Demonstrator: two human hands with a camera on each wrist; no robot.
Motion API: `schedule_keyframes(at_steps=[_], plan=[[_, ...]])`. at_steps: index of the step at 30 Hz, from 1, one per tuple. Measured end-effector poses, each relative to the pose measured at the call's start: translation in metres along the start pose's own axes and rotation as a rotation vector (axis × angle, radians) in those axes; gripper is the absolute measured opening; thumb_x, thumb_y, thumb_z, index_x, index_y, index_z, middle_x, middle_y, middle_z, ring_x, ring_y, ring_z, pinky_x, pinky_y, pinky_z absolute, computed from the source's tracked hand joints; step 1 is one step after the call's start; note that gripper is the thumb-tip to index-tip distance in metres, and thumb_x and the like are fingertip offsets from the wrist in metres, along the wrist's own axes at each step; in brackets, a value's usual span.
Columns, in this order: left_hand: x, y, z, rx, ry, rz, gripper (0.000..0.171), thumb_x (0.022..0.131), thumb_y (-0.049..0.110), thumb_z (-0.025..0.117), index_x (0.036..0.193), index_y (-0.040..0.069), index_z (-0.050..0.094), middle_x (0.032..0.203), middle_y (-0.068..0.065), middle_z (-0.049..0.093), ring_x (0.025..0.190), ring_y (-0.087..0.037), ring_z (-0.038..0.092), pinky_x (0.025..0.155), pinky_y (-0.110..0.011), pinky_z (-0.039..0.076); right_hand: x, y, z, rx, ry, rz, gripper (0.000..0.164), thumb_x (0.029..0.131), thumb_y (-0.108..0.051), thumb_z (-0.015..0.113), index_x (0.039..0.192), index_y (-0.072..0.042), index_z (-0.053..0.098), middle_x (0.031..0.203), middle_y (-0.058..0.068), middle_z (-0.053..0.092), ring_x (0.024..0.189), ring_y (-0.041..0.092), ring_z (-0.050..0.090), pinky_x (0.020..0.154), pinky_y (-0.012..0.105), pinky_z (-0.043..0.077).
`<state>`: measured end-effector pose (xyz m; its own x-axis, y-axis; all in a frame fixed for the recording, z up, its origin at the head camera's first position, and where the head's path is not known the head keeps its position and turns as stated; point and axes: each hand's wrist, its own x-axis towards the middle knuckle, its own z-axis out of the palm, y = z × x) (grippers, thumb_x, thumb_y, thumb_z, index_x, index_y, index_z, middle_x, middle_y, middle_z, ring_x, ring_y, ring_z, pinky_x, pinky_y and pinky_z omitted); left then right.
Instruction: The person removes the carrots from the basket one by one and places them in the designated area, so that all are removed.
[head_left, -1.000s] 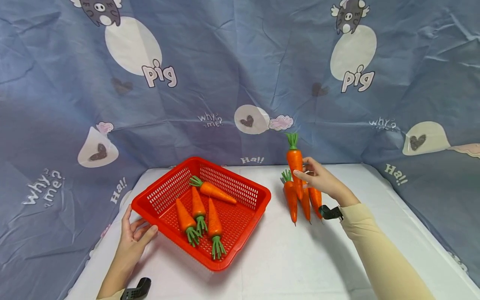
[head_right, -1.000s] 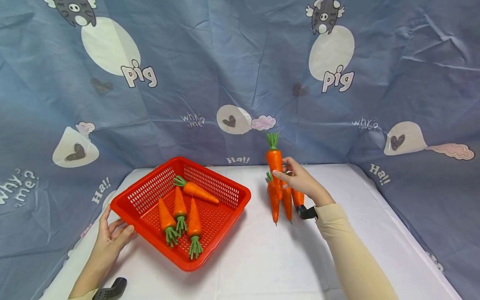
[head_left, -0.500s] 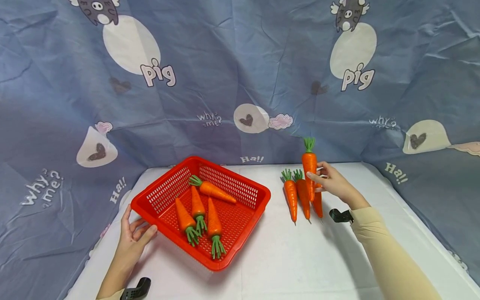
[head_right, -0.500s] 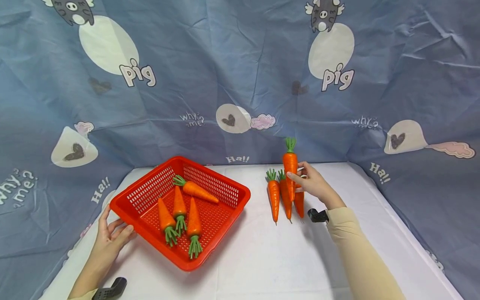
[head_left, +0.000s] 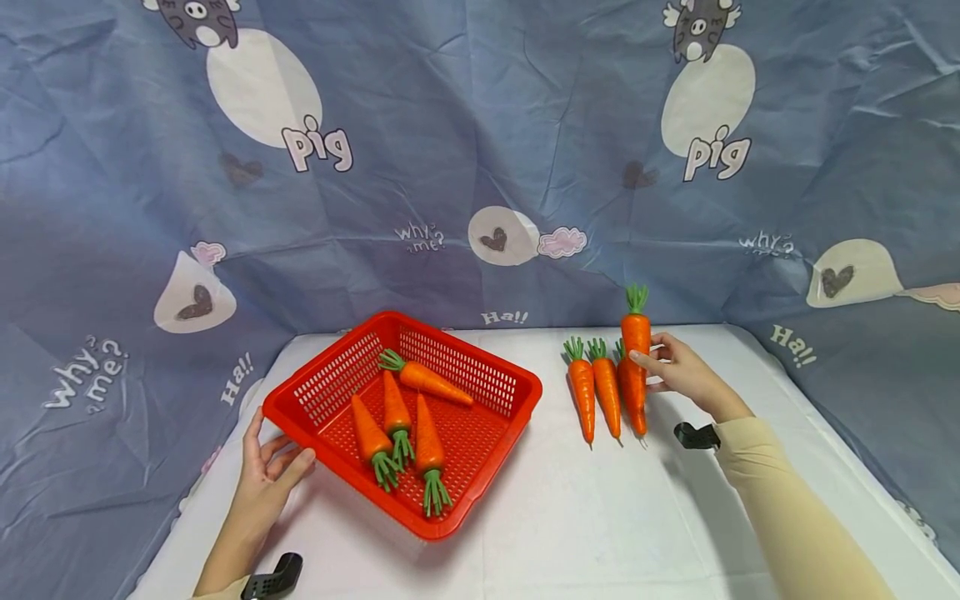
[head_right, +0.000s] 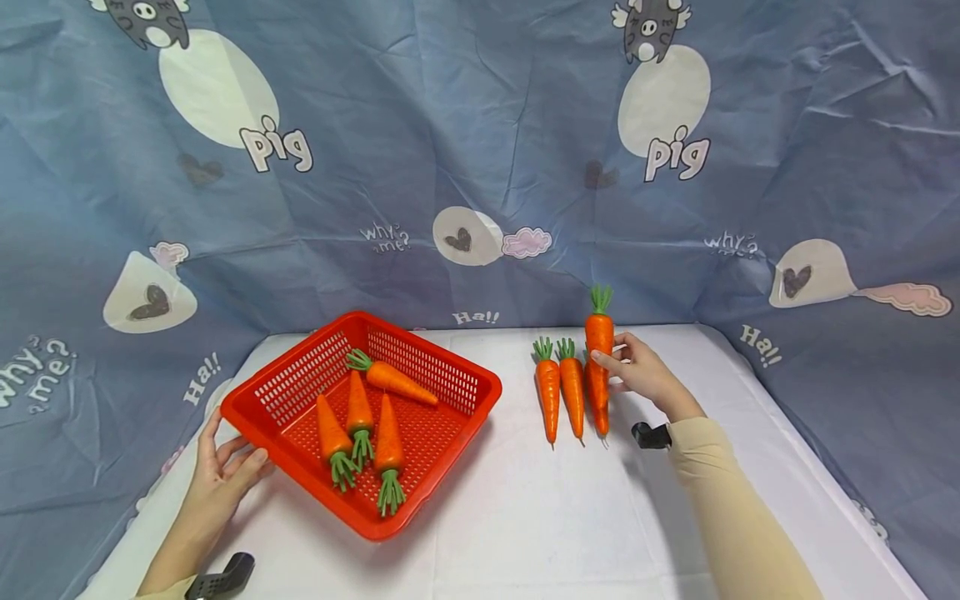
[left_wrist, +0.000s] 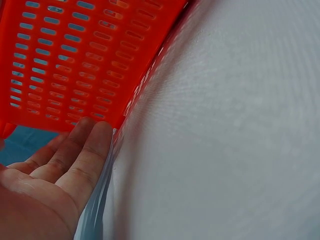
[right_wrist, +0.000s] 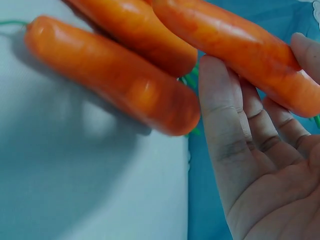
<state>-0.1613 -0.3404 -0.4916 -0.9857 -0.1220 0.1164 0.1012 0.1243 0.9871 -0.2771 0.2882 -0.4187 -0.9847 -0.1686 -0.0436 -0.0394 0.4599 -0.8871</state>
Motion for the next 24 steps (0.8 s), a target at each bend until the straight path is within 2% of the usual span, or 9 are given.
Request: schedule_keyframes(at_steps=[4, 10, 15, 24], plan=[[0.000, 0.000, 0.000, 0.008, 0.002, -0.010, 0.108, 0.103, 0.007, 0.069, 0.172, 0.030, -0.011, 0.130, 0.011, 0.048, 0.106, 0.012, 0.064, 0.082, -0.012, 0.060, -0.001, 0.007, -0.004, -0.018, 0.001, 0.022, 0.056, 0.110, -0.032, 0.062, 0.141, 0.009, 0.039, 0.115, 0.017, 0.061, 0.099, 0.016, 0.068, 0.085, 0.039, 0.067], [0.000, 0.000, 0.000, 0.017, -0.001, -0.010, 0.108, 0.104, 0.007, 0.069, 0.172, 0.031, -0.011, 0.131, 0.010, 0.047, 0.106, 0.013, 0.063, 0.082, -0.012, 0.060, -0.003, 0.016, -0.009, -0.050, -0.004, 0.068, 0.062, 0.110, -0.036, 0.061, 0.144, 0.009, 0.038, 0.118, 0.018, 0.061, 0.102, 0.020, 0.066, 0.088, 0.041, 0.067], [0.000, 0.000, 0.000, 0.014, 0.002, -0.002, 0.108, 0.103, 0.006, 0.069, 0.172, 0.030, -0.011, 0.131, 0.011, 0.048, 0.106, 0.012, 0.064, 0.082, -0.013, 0.060, -0.002, 0.027, -0.013, -0.070, -0.007, 0.112, 0.064, 0.110, -0.036, 0.060, 0.147, 0.010, 0.036, 0.115, 0.016, 0.062, 0.099, 0.018, 0.063, 0.088, 0.039, 0.067], [0.000, -0.001, 0.000, 0.000, 0.001, 0.005, 0.108, 0.103, 0.005, 0.069, 0.172, 0.030, -0.010, 0.130, 0.012, 0.049, 0.106, 0.012, 0.064, 0.082, -0.013, 0.060, -0.010, 0.033, -0.017, -0.060, -0.011, 0.168, 0.074, 0.109, -0.041, 0.062, 0.150, 0.013, 0.031, 0.113, 0.015, 0.057, 0.097, 0.019, 0.061, 0.084, 0.032, 0.066]])
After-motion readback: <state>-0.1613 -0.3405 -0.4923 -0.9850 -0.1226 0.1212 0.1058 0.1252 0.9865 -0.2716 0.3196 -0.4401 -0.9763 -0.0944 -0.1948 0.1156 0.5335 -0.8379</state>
